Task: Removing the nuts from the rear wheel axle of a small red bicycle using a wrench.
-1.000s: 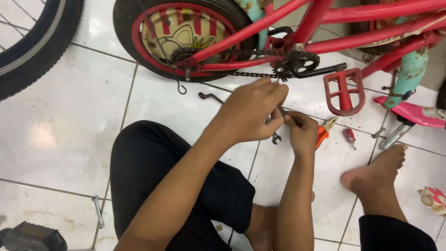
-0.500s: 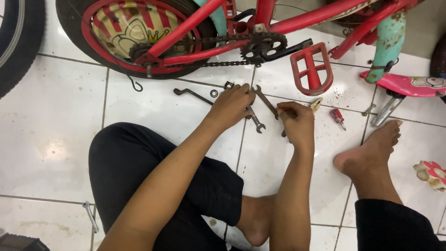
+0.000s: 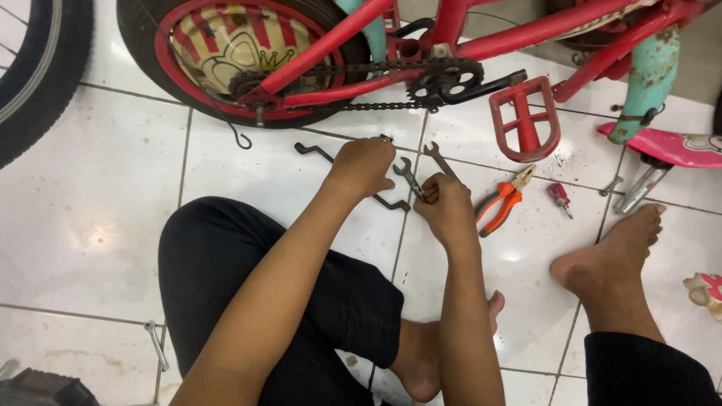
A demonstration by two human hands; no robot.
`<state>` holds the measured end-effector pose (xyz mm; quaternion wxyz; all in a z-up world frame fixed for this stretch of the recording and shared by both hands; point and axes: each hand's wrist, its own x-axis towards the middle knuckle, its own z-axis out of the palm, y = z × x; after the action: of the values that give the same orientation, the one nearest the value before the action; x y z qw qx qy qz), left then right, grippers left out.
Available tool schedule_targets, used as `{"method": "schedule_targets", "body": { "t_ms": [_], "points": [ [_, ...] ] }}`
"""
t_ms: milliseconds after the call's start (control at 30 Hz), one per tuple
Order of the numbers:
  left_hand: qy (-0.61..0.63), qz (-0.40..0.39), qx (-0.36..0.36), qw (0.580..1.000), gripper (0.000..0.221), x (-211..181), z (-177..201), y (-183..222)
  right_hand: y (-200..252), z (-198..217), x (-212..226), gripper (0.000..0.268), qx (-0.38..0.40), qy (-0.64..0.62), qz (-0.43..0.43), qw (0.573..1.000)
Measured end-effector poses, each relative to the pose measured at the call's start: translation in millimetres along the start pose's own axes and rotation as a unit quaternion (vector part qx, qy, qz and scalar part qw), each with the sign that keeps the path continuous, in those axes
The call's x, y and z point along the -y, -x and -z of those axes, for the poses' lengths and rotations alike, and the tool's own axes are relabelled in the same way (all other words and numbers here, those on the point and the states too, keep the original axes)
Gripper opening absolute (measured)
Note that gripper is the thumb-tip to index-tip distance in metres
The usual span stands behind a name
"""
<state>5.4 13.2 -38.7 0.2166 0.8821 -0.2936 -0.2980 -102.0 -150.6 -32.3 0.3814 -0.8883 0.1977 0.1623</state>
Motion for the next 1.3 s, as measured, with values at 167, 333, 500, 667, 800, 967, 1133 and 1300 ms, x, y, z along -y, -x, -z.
{"method": "schedule_targets", "body": {
  "t_ms": [167, 333, 500, 667, 800, 967, 1133, 1300],
  "points": [
    [0.007, -0.006, -0.037, 0.999, 0.034, -1, 21, 5, -2, 3, 6, 0.029, 0.008, 0.013, -0.01, 1.0],
    [0.033, -0.011, -0.046, 0.998, 0.043, -5, 30, 13, -9, 1, -9, 0.029, 0.04, -0.019, -0.011, 0.999],
    [0.131, -0.004, 0.09, 0.987, 0.035, -16, 49, 40, -4, 3, 10, 0.026, -0.002, -0.086, -0.03, 0.996],
    [0.263, -0.142, 0.028, 0.954, 0.033, -30, 125, 102, -1, -1, 33, 0.015, -0.001, -0.205, 0.058, 0.977],
    [0.321, -0.225, -0.335, 0.857, 0.017, -18, 164, 156, 0, -8, 78, 0.012, 0.011, -0.244, 0.15, 0.958],
    [0.164, -0.082, -0.609, 0.772, 0.062, 58, 151, 167, -8, -27, 138, 0.018, -0.084, -0.071, 0.278, 0.954],
    [0.162, 0.097, -0.501, 0.844, 0.149, 134, 108, 133, -18, -35, 160, 0.019, -0.166, 0.087, 0.394, 0.9],
    [0.176, 0.087, -0.449, 0.871, 0.119, 128, 118, 128, -25, -34, 169, 0.018, -0.183, 0.155, 0.438, 0.867]
  ]
}}
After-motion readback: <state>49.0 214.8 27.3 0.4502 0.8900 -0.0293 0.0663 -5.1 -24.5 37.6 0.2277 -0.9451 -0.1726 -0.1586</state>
